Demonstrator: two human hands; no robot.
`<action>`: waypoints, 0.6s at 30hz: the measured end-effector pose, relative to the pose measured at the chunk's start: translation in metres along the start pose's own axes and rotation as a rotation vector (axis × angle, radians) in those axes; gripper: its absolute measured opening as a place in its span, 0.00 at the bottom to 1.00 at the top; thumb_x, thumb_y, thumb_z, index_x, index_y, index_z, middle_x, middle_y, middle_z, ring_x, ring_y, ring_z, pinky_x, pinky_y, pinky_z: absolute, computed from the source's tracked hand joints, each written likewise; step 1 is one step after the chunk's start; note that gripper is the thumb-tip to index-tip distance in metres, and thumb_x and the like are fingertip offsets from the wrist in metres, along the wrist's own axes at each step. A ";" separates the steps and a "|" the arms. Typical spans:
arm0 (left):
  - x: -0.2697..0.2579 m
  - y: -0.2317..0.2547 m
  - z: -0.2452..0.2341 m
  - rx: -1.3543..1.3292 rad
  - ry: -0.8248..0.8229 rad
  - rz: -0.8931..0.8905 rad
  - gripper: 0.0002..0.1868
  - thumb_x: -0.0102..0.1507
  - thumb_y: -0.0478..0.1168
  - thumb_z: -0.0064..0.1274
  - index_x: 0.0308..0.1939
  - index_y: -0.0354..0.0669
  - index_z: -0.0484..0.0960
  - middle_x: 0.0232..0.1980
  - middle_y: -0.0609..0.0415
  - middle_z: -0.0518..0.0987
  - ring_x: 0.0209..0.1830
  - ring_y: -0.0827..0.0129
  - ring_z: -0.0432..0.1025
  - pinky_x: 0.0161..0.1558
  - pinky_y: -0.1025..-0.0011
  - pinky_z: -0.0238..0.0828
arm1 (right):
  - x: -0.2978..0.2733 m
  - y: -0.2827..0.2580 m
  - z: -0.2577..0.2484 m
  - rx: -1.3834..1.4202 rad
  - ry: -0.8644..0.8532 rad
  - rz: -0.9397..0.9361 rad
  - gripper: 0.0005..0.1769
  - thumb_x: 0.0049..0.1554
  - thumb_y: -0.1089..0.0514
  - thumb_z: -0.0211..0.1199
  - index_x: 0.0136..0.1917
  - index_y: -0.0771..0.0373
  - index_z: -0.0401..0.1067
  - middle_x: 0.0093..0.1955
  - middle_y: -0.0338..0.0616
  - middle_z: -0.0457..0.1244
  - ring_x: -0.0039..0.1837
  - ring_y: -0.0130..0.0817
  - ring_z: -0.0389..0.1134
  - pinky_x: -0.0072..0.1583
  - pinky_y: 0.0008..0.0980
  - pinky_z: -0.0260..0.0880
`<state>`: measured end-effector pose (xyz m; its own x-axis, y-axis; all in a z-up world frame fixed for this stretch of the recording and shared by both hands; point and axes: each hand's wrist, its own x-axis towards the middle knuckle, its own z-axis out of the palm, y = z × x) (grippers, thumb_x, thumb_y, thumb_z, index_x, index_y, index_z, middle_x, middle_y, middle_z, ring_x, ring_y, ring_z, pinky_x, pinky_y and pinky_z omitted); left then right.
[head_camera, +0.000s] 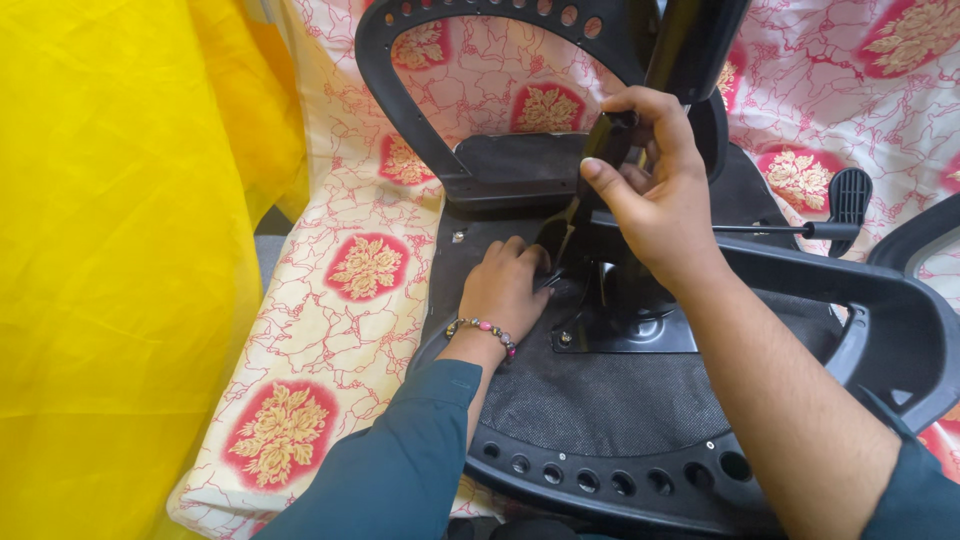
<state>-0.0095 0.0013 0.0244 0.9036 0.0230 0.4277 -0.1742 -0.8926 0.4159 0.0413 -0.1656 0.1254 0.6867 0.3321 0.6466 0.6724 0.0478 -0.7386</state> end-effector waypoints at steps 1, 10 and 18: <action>0.000 0.000 0.000 -0.003 0.004 0.003 0.15 0.51 0.39 0.67 0.40 0.48 0.82 0.45 0.55 0.77 0.52 0.57 0.72 0.49 0.59 0.73 | 0.001 0.001 -0.001 0.029 -0.021 -0.017 0.24 0.66 0.68 0.62 0.71 0.58 0.59 0.63 0.40 0.58 0.66 0.27 0.64 0.68 0.32 0.68; -0.003 0.000 -0.001 -0.015 0.025 0.023 0.15 0.51 0.40 0.67 0.40 0.49 0.82 0.44 0.54 0.76 0.51 0.57 0.72 0.49 0.59 0.73 | 0.001 0.006 0.001 0.080 -0.028 -0.049 0.23 0.69 0.63 0.62 0.68 0.59 0.51 0.58 0.44 0.63 0.63 0.30 0.69 0.65 0.32 0.74; -0.002 -0.001 -0.003 -0.033 0.027 0.040 0.15 0.51 0.40 0.67 0.40 0.48 0.81 0.44 0.55 0.76 0.50 0.57 0.71 0.47 0.58 0.73 | 0.004 0.007 0.001 0.092 -0.117 0.085 0.20 0.68 0.58 0.61 0.63 0.61 0.52 0.56 0.45 0.68 0.60 0.27 0.68 0.62 0.29 0.70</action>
<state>-0.0125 0.0032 0.0255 0.8850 -0.0001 0.4656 -0.2232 -0.8777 0.4241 0.0487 -0.1633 0.1231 0.6995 0.4461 0.5583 0.5815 0.0988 -0.8075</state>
